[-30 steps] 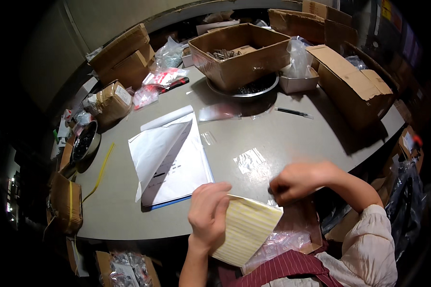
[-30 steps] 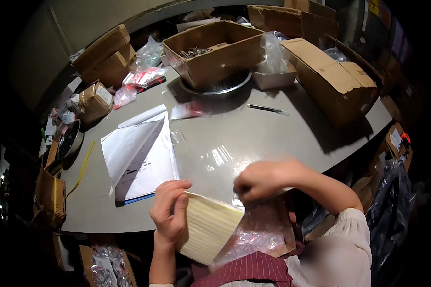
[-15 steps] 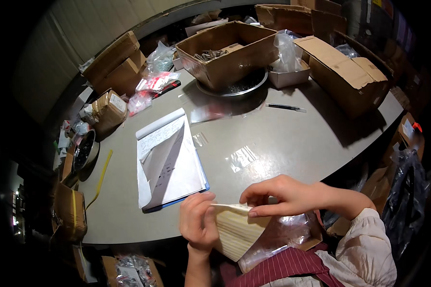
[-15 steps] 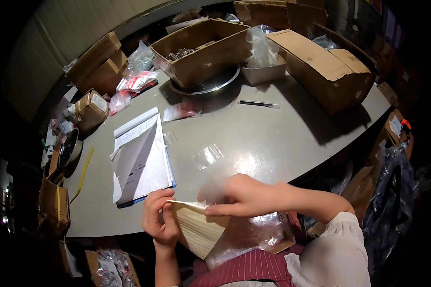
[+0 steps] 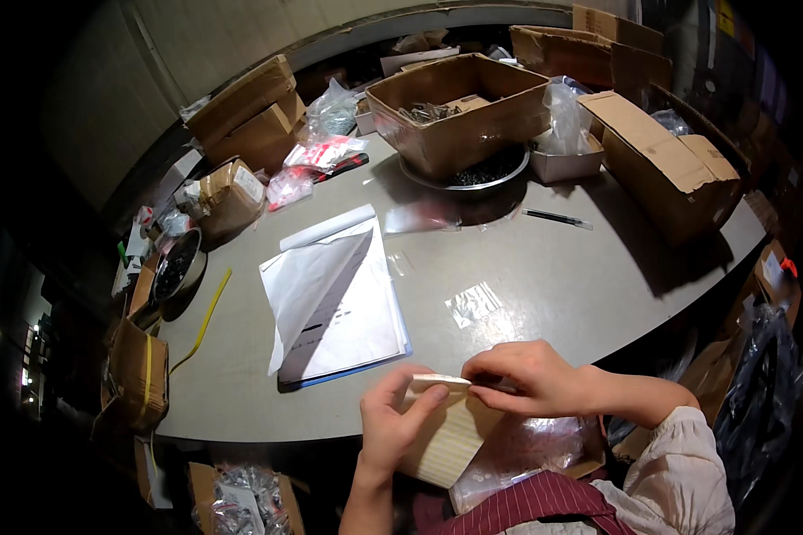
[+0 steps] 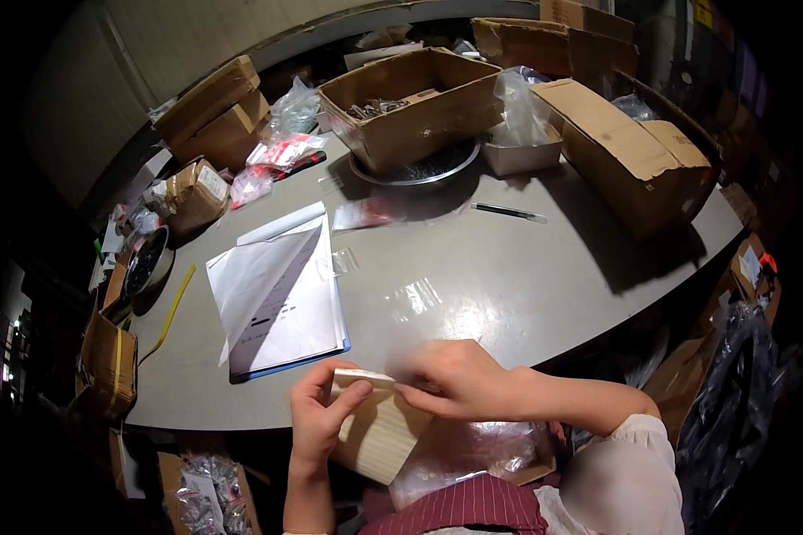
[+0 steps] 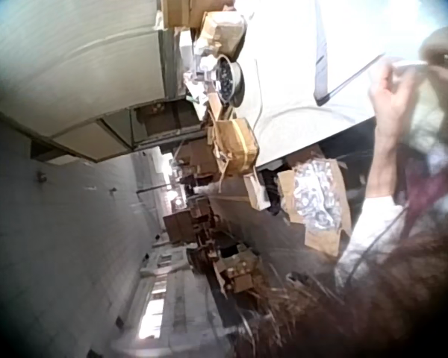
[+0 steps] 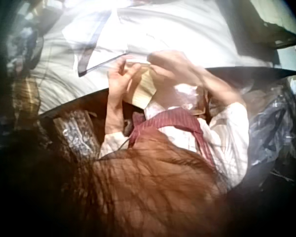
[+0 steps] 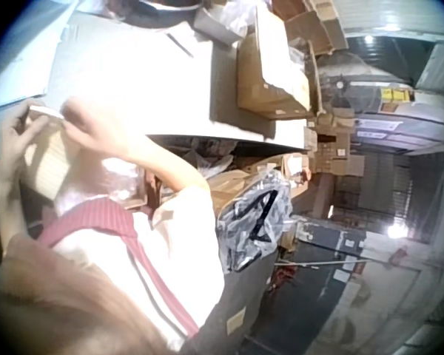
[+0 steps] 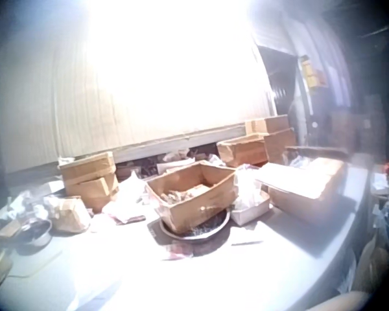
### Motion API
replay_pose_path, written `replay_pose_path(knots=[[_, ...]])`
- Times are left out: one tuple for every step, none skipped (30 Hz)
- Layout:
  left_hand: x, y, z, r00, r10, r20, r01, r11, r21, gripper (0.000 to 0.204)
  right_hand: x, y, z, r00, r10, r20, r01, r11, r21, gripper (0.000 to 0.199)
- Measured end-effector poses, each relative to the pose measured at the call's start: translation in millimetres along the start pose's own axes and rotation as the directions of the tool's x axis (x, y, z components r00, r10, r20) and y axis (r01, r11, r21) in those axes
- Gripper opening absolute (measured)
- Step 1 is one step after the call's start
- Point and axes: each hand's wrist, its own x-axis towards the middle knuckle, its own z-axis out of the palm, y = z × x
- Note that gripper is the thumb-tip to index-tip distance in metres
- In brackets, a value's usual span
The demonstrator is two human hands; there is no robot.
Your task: The person sits at a cluttered table and repeatedly picks up small items from a stack of yellow paper. They place each item into a small clear plastic bag and set the bag on the table. The workspace contains various boxes, a notebook, and other packaging materials.
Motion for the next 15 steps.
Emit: replay_pose_path(knots=[[1.1, -2.9, 0.1, 1.0, -0.03, 0.0, 0.03, 1.0, 0.007, 0.019, -0.8, 2.2, 4.3, 0.999, -0.005, -0.035, 0.007, 0.999, 0.034, 0.021], [2.6, -6.5, 0.9, 1.0, 0.012, 0.0, -0.012, 1.0, 0.022, 0.019, -1.9, 4.4, 6.9, 0.997, -0.006, -0.073, 0.011, 0.998, 0.066, 0.021], [2.4, -6.6, 3.1, 1.0, 0.018, -0.001, -0.018, 1.0, 0.024, 0.019, -2.3, 5.9, 7.6, 0.997, 0.011, -0.075, -0.005, 0.997, 0.077, 0.021], [1.8, -6.2, 5.8, 1.0, 0.024, -0.002, -0.024, 0.999, 0.026, 0.019, -2.5, 7.2, 7.8, 0.997, 0.027, -0.076, -0.021, 0.996, 0.087, 0.021], [1.3, -7.0, 8.1, 1.0, 0.029, -0.002, -0.029, 0.999, 0.028, 0.02, -2.7, 8.2, 8.2, 0.996, 0.046, -0.079, -0.038, 0.994, 0.098, 0.021], [0.9, -11.4, 9.5, 0.997, 0.069, -0.023, -0.067, 0.993, 0.099, 0.018, -2.6, 9.0, 8.3, 0.996, 0.02, -0.084, -0.014, 0.997, 0.075, 0.021], [1.6, -12.5, 11.8, 0.994, 0.106, -0.024, -0.102, 0.987, 0.121, 0.017, -2.4, 9.6, 8.2, 0.996, -0.007, -0.089, 0.011, 0.999, 0.052, 0.021], [2.1, -13.6, 13.9, 0.99, 0.141, -0.027, -0.136, 0.98, 0.144, 0.016, -1.9, 10.2, 8.6, 0.995, -0.033, -0.091, 0.036, 0.999, 0.031, 0.021], [2.7, -14.3, 15.3, 0.984, 0.177, -0.029, -0.17, 0.971, 0.167, 0.015, -1.2, 10.5, 9.0, 0.993, -0.052, -0.104, 0.054, 0.998, 0.022, 0.02], [3.0, -14.2, 15.9, 0.979, 0.202, -0.029, -0.194, 0.964, 0.182, 0.015, -0.4, 10.7, 9.4, 0.991, -0.071, -0.117, 0.073, 0.997, 0.012, 0.019], [3.2, -13.4, 17.0, 0.978, 0.208, -0.03, -0.198, 0.96, 0.195, 0.015, 0.3, 11.7, 9.9, 0.988, -0.089, -0.128, 0.09, 0.996, 0.003, 0.019], [3.3, -11.5, 18.0, 0.976, 0.214, -0.032, -0.203, 0.957, 0.209, 0.015, 0.6, 14.2, 11.4, 0.988, -0.067, -0.139, 0.075, 0.996, 0.05, 0.019], [3.9, -10.2, 18.7, 0.975, 0.221, -0.033, -0.208, 0.953, 0.222, 0.016, 0.7, 18.0, 13.5, 0.988, -0.045, -0.15, 0.06, 0.993, 0.097, 0.019], [5.0, -10.1, 18.8, 0.974, 0.225, -0.03, -0.213, 0.952, 0.22, 0.016, 0.8, 20.6, 14.6, 0.987, -0.022, -0.161, 0.045, 0.988, 0.145, 0.02], [6.4, -10.0, 18.7, 0.973, 0.228, -0.027, -0.217, 0.951, 0.218, 0.016, 0.7, 20.7, 13.4, 0.99, 0.041, -0.138, -0.014, 0.982, 0.19, 0.02]])
